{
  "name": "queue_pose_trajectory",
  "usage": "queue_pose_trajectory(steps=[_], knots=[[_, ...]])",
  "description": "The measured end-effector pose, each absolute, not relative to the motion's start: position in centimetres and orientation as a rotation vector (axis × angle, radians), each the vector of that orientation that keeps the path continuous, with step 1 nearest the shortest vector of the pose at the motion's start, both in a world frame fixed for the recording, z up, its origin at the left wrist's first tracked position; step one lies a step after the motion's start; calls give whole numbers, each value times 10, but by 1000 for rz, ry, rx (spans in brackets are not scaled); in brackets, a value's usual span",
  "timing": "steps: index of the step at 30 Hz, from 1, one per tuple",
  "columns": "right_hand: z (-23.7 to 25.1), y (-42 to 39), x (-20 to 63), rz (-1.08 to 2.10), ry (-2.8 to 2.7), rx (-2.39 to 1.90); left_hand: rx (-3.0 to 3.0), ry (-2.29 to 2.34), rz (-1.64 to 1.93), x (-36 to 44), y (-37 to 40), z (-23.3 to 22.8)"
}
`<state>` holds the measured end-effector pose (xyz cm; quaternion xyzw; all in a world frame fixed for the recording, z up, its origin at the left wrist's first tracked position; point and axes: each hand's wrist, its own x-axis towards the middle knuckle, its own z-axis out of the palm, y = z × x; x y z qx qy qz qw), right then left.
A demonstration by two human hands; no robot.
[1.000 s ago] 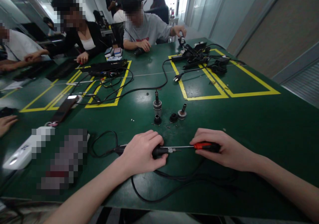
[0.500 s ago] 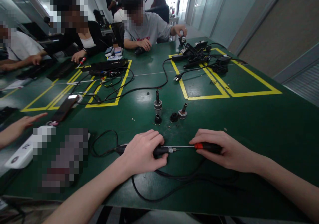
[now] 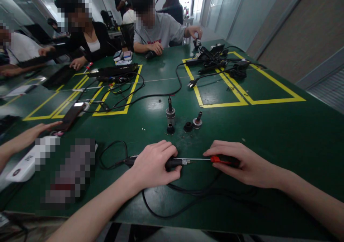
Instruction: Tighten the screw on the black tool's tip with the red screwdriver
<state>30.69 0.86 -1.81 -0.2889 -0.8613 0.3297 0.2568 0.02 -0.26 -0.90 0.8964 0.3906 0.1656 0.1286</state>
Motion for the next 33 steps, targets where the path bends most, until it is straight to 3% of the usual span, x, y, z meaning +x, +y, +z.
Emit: queue_pose_trajectory(steps=[33], knots=[[-26, 5, 311, 873, -2310, -924, 2577, 1155, 454, 0, -3, -9]])
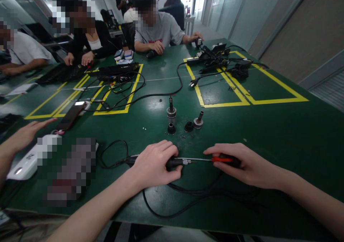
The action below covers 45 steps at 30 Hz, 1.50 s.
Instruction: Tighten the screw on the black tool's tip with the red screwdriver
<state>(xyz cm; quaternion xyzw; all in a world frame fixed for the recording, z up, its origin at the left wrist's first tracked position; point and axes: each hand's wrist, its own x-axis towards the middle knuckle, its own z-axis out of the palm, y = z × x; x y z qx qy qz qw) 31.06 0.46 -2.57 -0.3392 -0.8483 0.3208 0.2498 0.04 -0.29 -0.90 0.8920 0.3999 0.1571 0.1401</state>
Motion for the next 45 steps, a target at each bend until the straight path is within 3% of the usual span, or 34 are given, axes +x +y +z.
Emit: queue_pose_trajectory(steps=[45], knots=[[-25, 7, 308, 818, -2354, -863, 2571, 1140, 478, -1, -3, -10]])
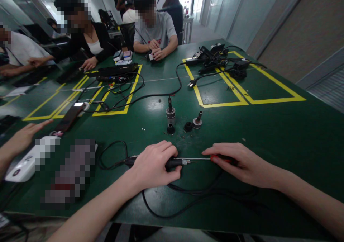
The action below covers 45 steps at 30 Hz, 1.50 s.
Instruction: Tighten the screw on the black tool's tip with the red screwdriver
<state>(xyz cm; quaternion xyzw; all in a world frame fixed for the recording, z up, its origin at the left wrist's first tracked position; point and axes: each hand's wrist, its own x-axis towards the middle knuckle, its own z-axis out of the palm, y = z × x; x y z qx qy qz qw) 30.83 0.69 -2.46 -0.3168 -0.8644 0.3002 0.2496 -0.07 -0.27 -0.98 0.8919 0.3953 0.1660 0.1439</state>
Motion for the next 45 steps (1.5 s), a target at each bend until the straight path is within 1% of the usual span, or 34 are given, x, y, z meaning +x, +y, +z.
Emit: queue_pose_trajectory(steps=[9, 15, 20, 34, 38, 42, 45], knots=[[-33, 5, 309, 753, -2339, -849, 2583, 1144, 469, 0, -3, -10], [-32, 6, 310, 794, -2363, -893, 2577, 1151, 467, 1, -3, -9], [-29, 6, 310, 739, -2344, -879, 2560, 1151, 465, 1, -4, -7], [-12, 10, 306, 861, -2352, -810, 2545, 1197, 349, 3, -5, -2], [-16, 9, 308, 880, -2307, -773, 2547, 1209, 299, 5, -5, -3], [-23, 6, 309, 822, -2305, -866, 2539, 1218, 265, 6, -3, -2], [-19, 7, 310, 855, -2347, -936, 2533, 1229, 237, 9, -1, -1]])
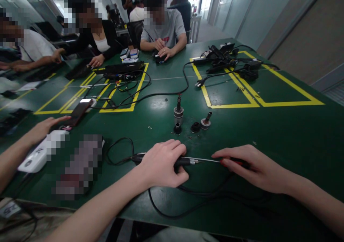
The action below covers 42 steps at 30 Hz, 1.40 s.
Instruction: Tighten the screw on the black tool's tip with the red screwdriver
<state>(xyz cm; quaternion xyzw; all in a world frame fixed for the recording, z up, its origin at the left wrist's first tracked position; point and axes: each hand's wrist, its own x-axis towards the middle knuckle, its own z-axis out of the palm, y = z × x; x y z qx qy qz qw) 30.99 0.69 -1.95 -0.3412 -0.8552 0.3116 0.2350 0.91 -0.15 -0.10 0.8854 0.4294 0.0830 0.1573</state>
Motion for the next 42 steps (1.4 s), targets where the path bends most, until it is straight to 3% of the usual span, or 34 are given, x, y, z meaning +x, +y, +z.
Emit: queue_pose_trajectory(steps=[42], knots=[[-31, 13, 323, 746, -2311, -942, 2610, 1184, 205, 14, 2, -3]])
